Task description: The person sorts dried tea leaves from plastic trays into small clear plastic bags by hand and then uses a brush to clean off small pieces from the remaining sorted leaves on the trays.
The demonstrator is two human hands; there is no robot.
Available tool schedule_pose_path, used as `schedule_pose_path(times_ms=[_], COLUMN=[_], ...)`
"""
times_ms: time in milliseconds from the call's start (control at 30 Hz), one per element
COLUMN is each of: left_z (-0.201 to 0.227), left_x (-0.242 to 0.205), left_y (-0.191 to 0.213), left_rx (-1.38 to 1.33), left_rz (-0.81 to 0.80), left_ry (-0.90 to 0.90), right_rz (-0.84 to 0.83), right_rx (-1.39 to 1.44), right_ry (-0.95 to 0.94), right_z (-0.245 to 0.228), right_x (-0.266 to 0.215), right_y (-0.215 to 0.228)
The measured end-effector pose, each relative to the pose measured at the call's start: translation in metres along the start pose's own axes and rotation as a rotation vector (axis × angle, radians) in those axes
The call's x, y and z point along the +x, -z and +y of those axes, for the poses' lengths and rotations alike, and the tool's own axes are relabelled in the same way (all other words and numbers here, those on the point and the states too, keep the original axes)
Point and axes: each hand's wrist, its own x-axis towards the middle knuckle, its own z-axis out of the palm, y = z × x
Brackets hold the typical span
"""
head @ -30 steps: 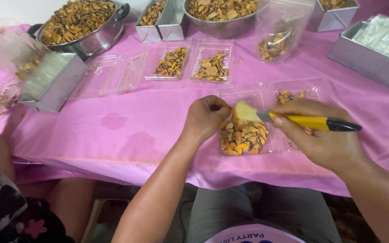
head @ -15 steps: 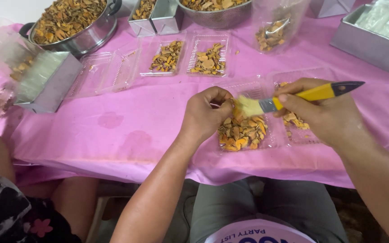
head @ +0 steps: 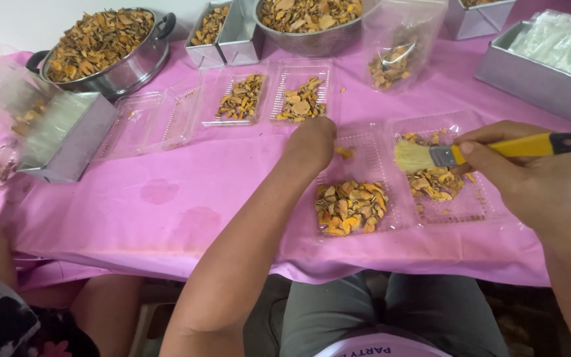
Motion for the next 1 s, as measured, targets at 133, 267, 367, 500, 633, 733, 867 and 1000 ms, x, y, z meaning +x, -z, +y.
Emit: schedule_pose_path(times_ms=[133,267,367,500,633,733,867,1000], left_z=[-0.005,-0.007,-0.003,-0.006,-0.001,-0.002,-0.010,-0.018], left_x=[-0.025,-0.055,-0.075,-0.068,-0.087,-0.085,-0.088,-0.082], left_y=[-0.009,-0.013,-0.010,-0.024,-0.010,-0.017,-0.035,-0.046], left_rx=[0.167,-0.023,-0.096,-0.161,-0.171,-0.060,0.094,-0.004], left_rz=[0.069,-0.023,-0.066,-0.043,-0.002,0.047,0.247,0.330], left_ry=[-0.124,-0.195,-0.199,-0.227,-0.253,-0.254,-0.482,-0.486], right_rz=[-0.023,-0.031,-0.049,-0.069,-0.027,-0.044,-0.053,-0.067], right_rx=[-0.051,-0.035,-0.113,-0.151,-0.101,-0.126,-0.094,-0.143], right_ry=[0.098,0.046,-0.002,-0.011,-0.042,-0.031,-0.012,0.052], right_z=[0.019,0.006,-0.005,0.000,-0.002,-0.001,0.004,0.009], right_x=[-0.002,-0.010,-0.013,-0.012,-0.014,-0.014,-0.015,-0.016], right_y=[0.008,-0.001,-0.009,-0.008,-0.002,0.002,0.002,0.005])
